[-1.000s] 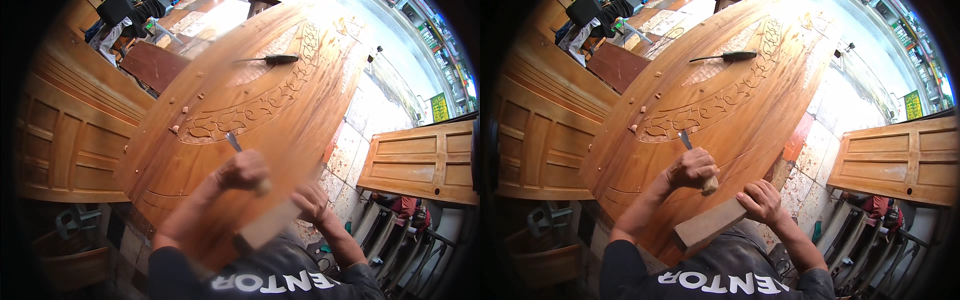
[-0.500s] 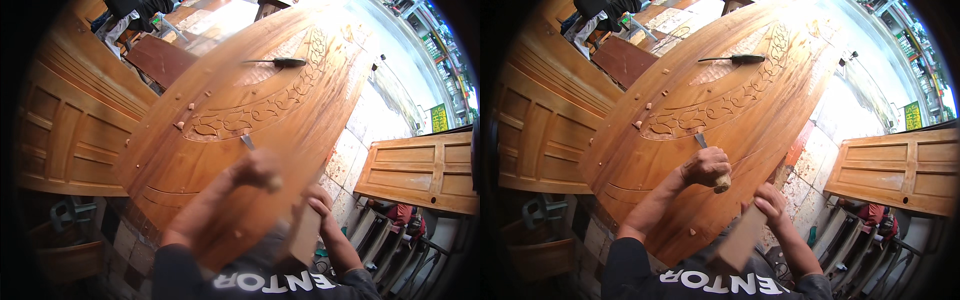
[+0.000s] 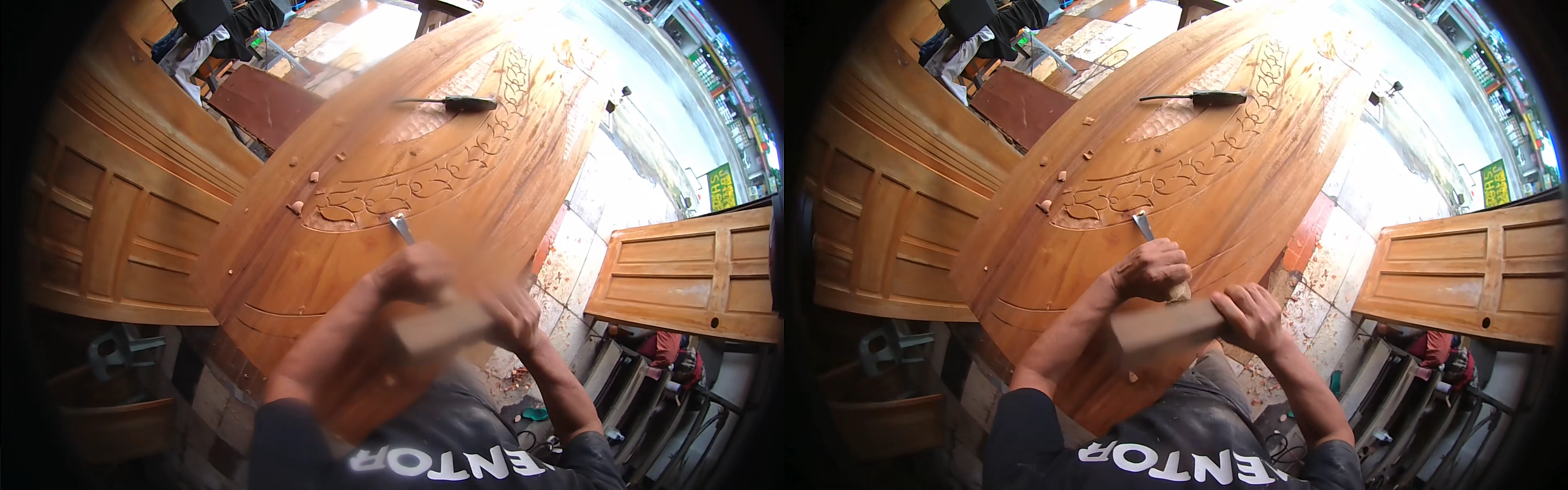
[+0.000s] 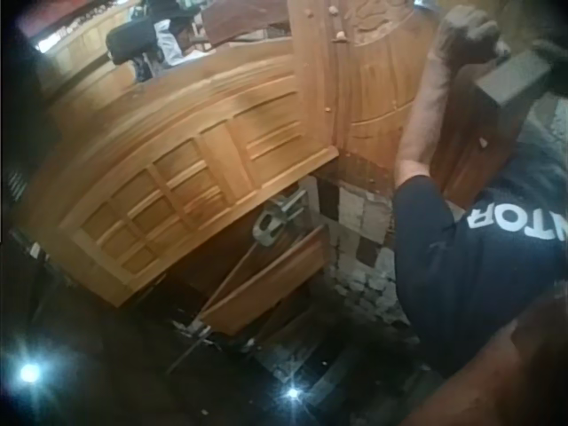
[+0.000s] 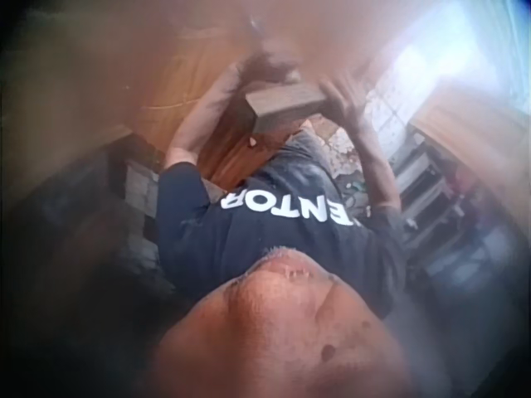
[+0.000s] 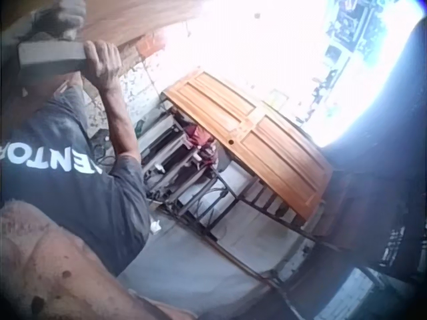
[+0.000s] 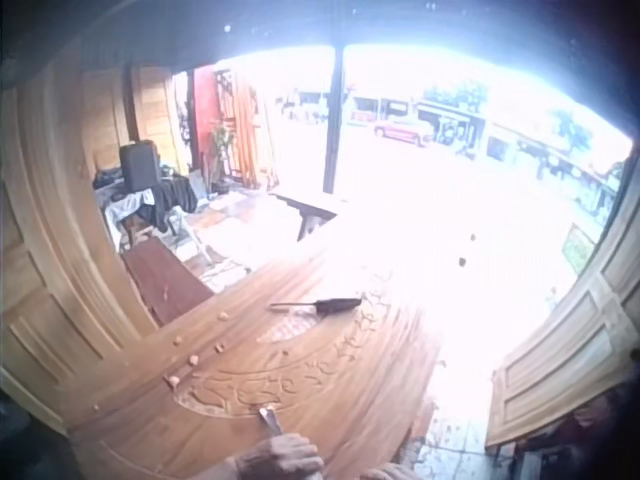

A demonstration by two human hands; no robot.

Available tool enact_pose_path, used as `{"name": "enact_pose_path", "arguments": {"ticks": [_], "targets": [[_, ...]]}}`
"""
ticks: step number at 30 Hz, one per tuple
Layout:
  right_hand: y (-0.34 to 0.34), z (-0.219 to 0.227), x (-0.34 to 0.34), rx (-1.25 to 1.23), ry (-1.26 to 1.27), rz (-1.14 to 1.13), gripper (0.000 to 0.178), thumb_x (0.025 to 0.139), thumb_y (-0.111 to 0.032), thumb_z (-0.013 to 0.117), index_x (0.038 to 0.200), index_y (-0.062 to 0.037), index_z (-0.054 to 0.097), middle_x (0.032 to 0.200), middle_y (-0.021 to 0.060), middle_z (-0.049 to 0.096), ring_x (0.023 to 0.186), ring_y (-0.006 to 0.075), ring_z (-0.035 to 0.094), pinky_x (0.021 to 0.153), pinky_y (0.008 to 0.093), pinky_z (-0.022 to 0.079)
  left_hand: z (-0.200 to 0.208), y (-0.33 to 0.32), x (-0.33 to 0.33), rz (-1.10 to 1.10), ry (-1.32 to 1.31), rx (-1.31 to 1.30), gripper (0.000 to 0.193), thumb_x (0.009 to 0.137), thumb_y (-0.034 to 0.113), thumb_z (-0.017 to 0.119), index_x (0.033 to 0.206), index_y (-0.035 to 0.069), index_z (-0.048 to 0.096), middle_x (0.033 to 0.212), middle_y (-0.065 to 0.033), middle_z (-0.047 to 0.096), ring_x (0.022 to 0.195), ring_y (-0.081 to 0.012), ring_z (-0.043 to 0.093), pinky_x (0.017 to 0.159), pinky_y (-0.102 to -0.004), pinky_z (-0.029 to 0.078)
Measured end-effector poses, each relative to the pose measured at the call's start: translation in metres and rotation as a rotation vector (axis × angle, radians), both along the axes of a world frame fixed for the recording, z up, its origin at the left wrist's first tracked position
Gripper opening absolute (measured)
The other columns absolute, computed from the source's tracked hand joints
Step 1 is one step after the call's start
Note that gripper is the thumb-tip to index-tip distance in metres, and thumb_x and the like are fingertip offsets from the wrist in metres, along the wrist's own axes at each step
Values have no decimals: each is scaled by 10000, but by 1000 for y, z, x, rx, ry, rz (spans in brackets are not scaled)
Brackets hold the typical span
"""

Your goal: The person carves decorative floral patterns into a large wooden panel using a chisel and a wooden mallet.

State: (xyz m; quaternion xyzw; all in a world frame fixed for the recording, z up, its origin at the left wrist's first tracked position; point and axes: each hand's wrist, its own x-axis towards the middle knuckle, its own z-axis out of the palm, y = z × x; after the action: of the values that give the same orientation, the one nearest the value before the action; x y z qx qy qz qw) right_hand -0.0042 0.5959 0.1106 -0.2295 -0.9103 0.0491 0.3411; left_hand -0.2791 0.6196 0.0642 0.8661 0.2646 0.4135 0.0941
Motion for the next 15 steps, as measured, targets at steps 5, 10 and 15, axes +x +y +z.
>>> {"name": "enact_pose_path", "arguments": {"ticks": [5, 10, 15], "targets": [[3, -25, 2, -23, -68, -119, 473, 745, -150, 816, 1185, -109, 646, 975, 93, 689, 822, 291, 710, 727, 401, 578, -8, 8, 0, -52, 5, 3, 138, 775, 117, 747, 817, 106, 616, 750, -41, 550, 704, -248, 610, 662, -381, 496], [-2, 7, 3, 5, 18, 6, 490, 764, -194, 815, 1207, -82, 640, 977, 112, 693, 806, 306, 705, 732, 409, 585, -1, 6, -5, -37, -6, -46, 128, 793, 105, 751, 834, 95, 630, 754, -51, 569, 706, -263, 623, 664, -395, 506], [13, -16, -5, -10, -12, -69, 491, 768, -157, 814, 1222, -86, 640, 994, 111, 703, 859, 308, 729, 755, 408, 596, 0, 16, -13, -51, 13, -13, 182, 841, 118, 804, 840, 88, 624, 775, -64, 600, 714, -284, 633, 650, -396, 509]]}}
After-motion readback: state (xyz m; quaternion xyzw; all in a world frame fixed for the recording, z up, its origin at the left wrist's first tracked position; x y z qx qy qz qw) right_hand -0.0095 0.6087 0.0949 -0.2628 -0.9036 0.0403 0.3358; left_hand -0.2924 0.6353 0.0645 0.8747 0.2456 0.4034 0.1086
